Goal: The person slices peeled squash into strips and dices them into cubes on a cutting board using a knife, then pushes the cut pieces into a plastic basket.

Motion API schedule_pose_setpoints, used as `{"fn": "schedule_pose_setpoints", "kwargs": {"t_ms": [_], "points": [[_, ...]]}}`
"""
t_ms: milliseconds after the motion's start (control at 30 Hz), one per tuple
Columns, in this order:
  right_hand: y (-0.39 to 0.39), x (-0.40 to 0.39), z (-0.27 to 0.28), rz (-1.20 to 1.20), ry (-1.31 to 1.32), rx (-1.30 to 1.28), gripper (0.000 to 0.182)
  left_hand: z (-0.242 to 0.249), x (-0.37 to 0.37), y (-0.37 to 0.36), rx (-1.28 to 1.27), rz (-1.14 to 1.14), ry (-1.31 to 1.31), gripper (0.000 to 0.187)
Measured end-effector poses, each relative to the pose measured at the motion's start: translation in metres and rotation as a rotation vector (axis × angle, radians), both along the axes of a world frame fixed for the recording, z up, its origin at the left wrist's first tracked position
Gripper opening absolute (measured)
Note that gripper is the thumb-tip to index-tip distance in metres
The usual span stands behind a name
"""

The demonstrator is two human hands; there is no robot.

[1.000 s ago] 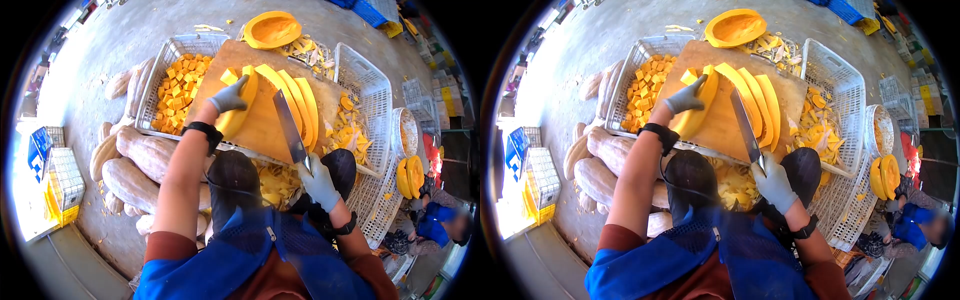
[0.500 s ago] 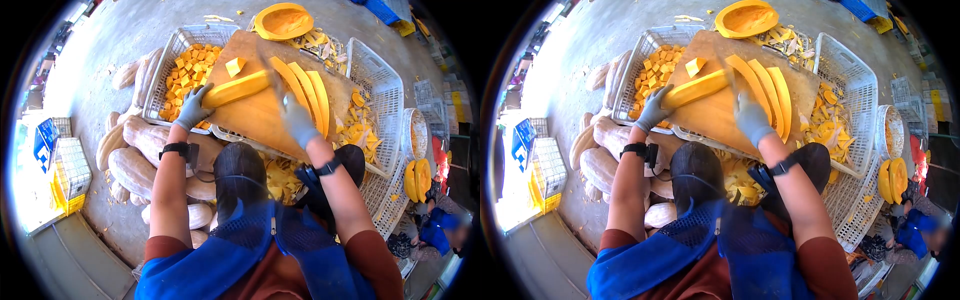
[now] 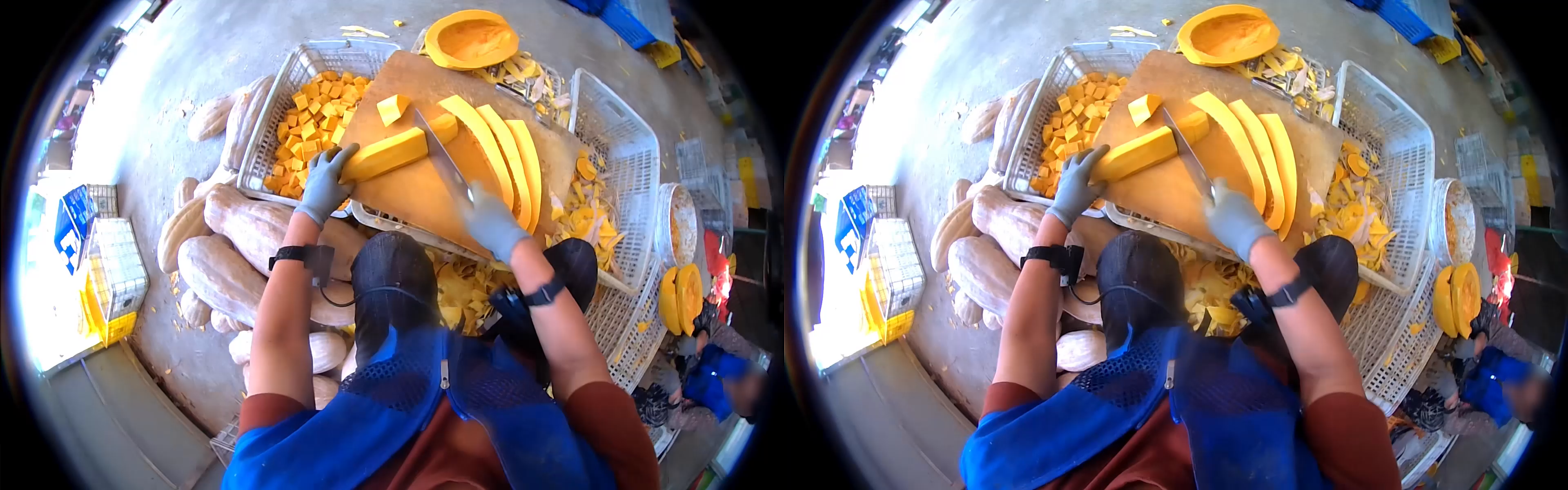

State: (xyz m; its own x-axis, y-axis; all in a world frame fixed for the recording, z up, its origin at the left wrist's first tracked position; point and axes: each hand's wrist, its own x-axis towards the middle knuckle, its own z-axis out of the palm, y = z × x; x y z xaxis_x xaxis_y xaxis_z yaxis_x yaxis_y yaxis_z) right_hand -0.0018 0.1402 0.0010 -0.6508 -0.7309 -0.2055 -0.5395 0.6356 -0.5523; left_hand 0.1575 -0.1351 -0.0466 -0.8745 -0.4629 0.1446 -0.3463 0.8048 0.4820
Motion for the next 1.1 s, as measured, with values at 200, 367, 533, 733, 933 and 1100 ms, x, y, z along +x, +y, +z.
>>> {"fn": "schedule_pose_setpoints", "kwargs": {"t_ms": [200, 367, 533, 733, 933, 1100], "points": [[0.001, 0.036, 0.067, -0.056, 0.026, -0.317, 0.023, 0.007, 0.006, 0.015, 0.007, -0.001, -0.012, 0.067], [-0.016, 0.020, -0.008, 0.085, 0.013, 0.058, 0.024, 0.010, 0.005, 0.025, 0.045, -0.024, -0.046, 0.066], [0.006, 0.026, 0.014, 0.072, -0.041, 0.106, 0.028, -0.005, 0.013, 0.032, 0.071, -0.046, 0.010, 0.064], [0.009, 0.029, -0.023, 0.014, 0.019, 0.054, 0.026, 0.009, 0.009, 0.049, 0.066, 0.005, -0.049, 0.065], [0.013, 0.044, 0.037, -0.049, 0.087, -0.191, 0.026, 0.009, 0.002, 0.055, 0.070, 0.045, -0.057, 0.066], [-0.013, 0.046, 0.049, 0.008, 0.083, -0.242, 0.027, 0.007, -0.003, 0.052, 0.065, 0.015, -0.040, 0.065]]}}
